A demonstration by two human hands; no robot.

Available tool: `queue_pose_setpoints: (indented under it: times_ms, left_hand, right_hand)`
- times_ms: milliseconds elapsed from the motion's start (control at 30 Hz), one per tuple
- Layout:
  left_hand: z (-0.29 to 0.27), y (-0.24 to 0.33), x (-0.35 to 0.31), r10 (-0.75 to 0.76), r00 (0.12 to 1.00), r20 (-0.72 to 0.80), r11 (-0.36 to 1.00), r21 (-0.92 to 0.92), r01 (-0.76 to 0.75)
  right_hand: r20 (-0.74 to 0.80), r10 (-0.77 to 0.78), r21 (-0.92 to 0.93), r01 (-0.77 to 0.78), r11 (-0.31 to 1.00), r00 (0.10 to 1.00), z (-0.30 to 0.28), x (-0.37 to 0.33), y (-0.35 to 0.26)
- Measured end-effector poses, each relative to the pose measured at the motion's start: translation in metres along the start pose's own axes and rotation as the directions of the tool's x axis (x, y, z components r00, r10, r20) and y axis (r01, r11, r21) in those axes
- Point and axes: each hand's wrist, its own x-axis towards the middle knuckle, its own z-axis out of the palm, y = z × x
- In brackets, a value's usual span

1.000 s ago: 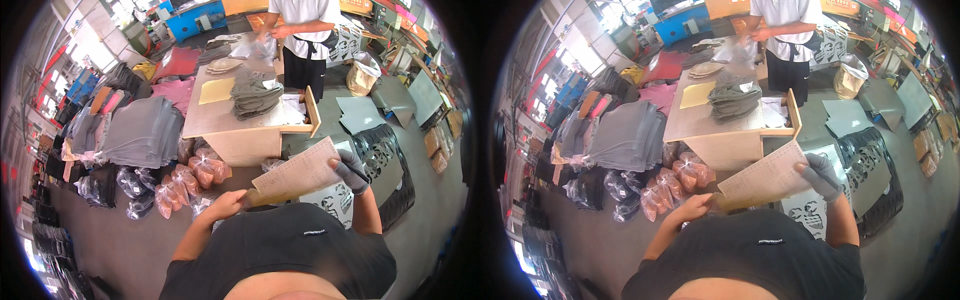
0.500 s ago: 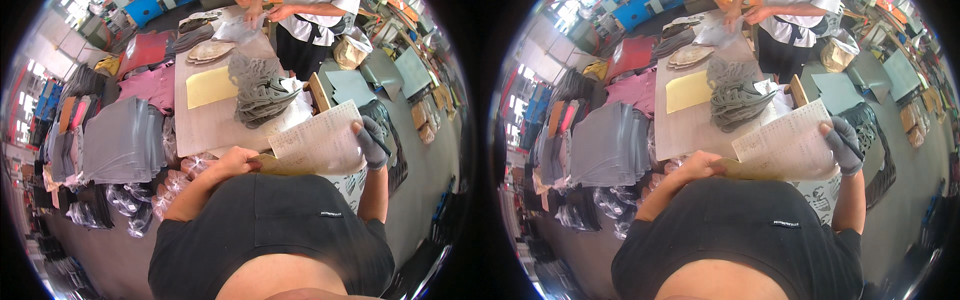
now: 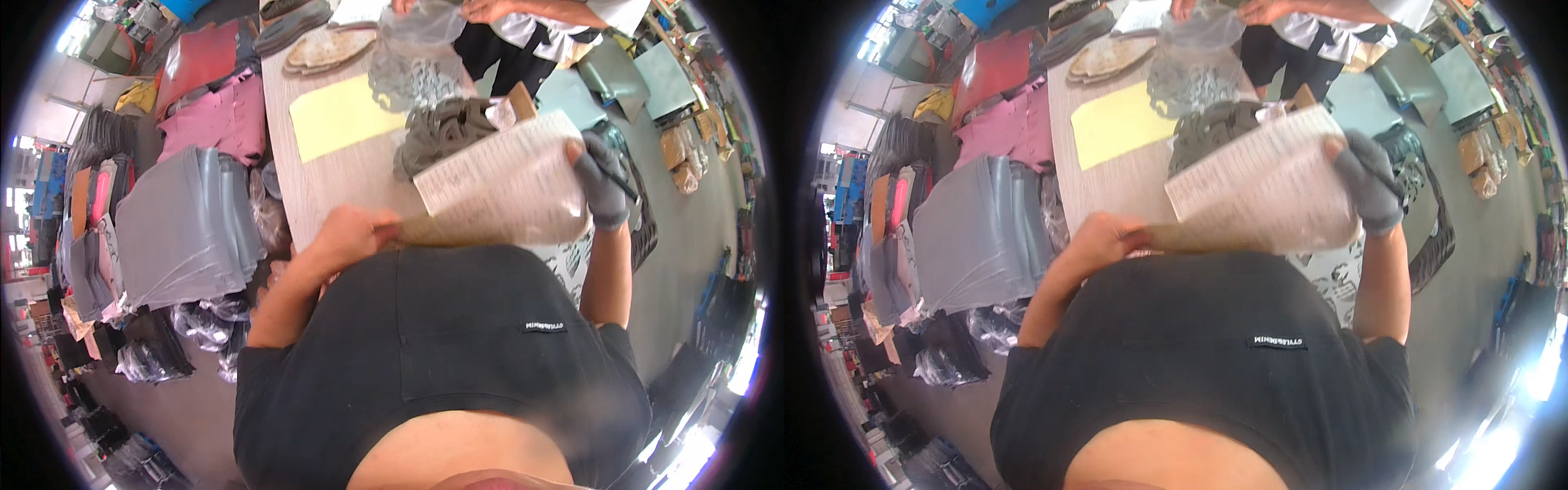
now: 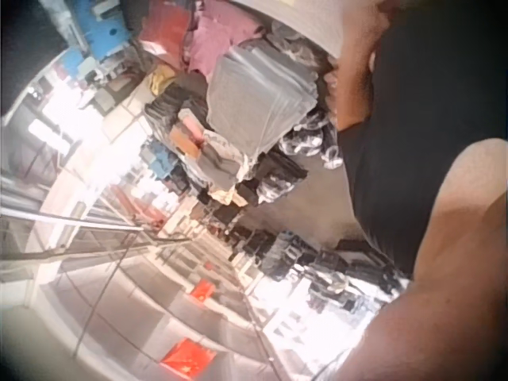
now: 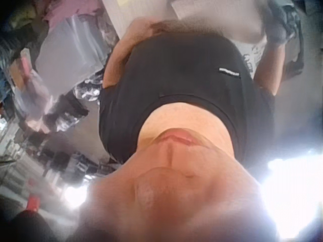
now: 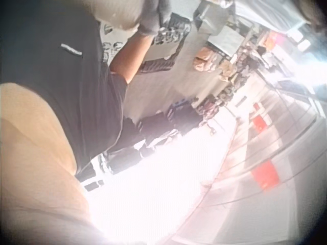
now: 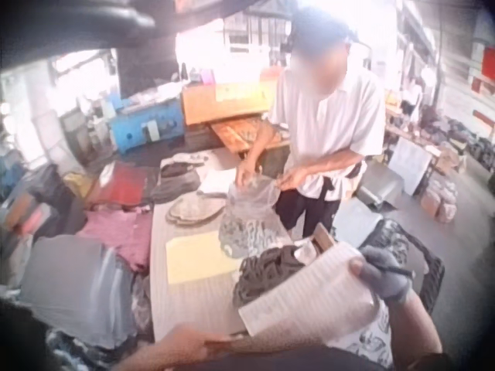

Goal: The person sorts small cut pieces of material on a workbench, then writes on a document with a pen. The person moves the document and continues writing while standing.

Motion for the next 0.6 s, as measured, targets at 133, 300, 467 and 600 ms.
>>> queue_pose_setpoints:
  times_ms: [133,300,467,600]
  left_hand:
    - [-0.039,-0.018,-0.005,-0.146,0.984,0.104,0.97,-0.182,0.163]
    - [-0.083,-0.068,-0.017,-0.352,0.912,0.209,0.876,-0.27,0.4]
    - [-0.091,-0.151,-0.018,-0.379,0.925,0.008,0.924,-0.048,0.379]
    - [-0.061,-0.197,-0.024,-0.334,0.872,-0.359,0.817,0.351,0.457]
  right_hand:
    - [0.066,0.025,0.134,-0.034,0.99,0.997,0.043,0.028,0.006]
    - [0.194,-0.266,0.281,0.207,0.937,0.944,0.118,0.063,0.036]
    - [0.181,-0.26,0.247,0.211,0.946,0.949,0.181,0.081,0.058]
    - [0.189,-0.159,0.114,0.14,0.984,0.969,0.222,0.085,0.079]
